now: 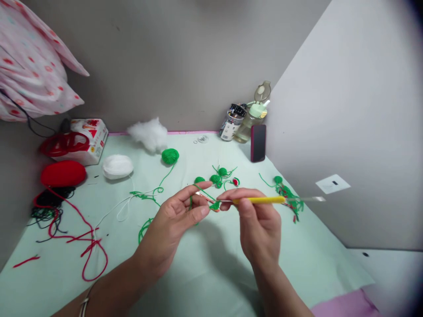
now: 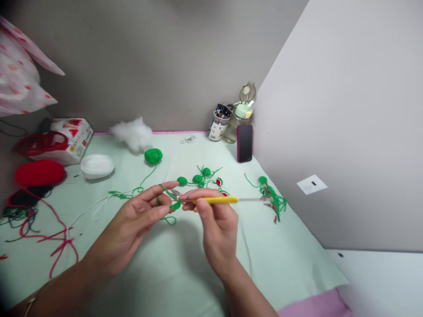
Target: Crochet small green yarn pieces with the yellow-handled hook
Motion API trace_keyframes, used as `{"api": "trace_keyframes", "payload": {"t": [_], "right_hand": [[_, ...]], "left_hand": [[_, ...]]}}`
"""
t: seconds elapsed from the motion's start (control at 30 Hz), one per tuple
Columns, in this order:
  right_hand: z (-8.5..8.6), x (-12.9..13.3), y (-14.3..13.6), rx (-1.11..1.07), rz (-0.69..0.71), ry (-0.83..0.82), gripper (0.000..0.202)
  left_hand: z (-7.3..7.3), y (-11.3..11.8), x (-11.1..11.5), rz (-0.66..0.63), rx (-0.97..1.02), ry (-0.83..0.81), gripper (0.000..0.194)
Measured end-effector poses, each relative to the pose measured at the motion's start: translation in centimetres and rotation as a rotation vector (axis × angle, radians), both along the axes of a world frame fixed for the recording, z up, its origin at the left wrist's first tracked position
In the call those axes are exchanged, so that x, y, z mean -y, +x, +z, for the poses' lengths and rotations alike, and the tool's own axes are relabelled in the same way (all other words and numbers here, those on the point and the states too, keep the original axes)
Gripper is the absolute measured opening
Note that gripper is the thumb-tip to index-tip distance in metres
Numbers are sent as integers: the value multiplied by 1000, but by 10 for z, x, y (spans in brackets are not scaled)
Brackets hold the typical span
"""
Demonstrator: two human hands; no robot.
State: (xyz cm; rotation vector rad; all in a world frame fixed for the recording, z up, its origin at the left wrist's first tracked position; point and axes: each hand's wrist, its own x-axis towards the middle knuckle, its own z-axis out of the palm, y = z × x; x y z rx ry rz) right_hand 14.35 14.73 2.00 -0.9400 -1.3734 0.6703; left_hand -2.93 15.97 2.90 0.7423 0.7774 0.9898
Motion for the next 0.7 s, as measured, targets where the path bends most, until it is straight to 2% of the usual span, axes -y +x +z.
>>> {"api": "trace_keyframes", "payload": {"t": [0.1,0.17,0.23,0.33,0.43,0.57,0.7], "right_hand": [[-5,5,-3,422,-190,247,27],[-7,6,-4,494,-231,334,34],[-6,6,-5,329,-164,270,34],[-2,2,-5,-55,21,37,24],[2,-2,-4,-291,146,-117,14],[5,-5,-2,-403,200,-213,17],[5,-5,0,-396,201,-223,20]], "left_hand": [[-3,1,2,-9,20,10,38],[-3,2,3,-23,34,-12,37],[-1,2,2,-31,52,-40,36],[2,2,0,-41,87,-62,34],[3,2,-1,-49,91,-59,32],[2,0,-1,-58,46,-35,30],[3,-2,0,-51,10,-39,29]]}}
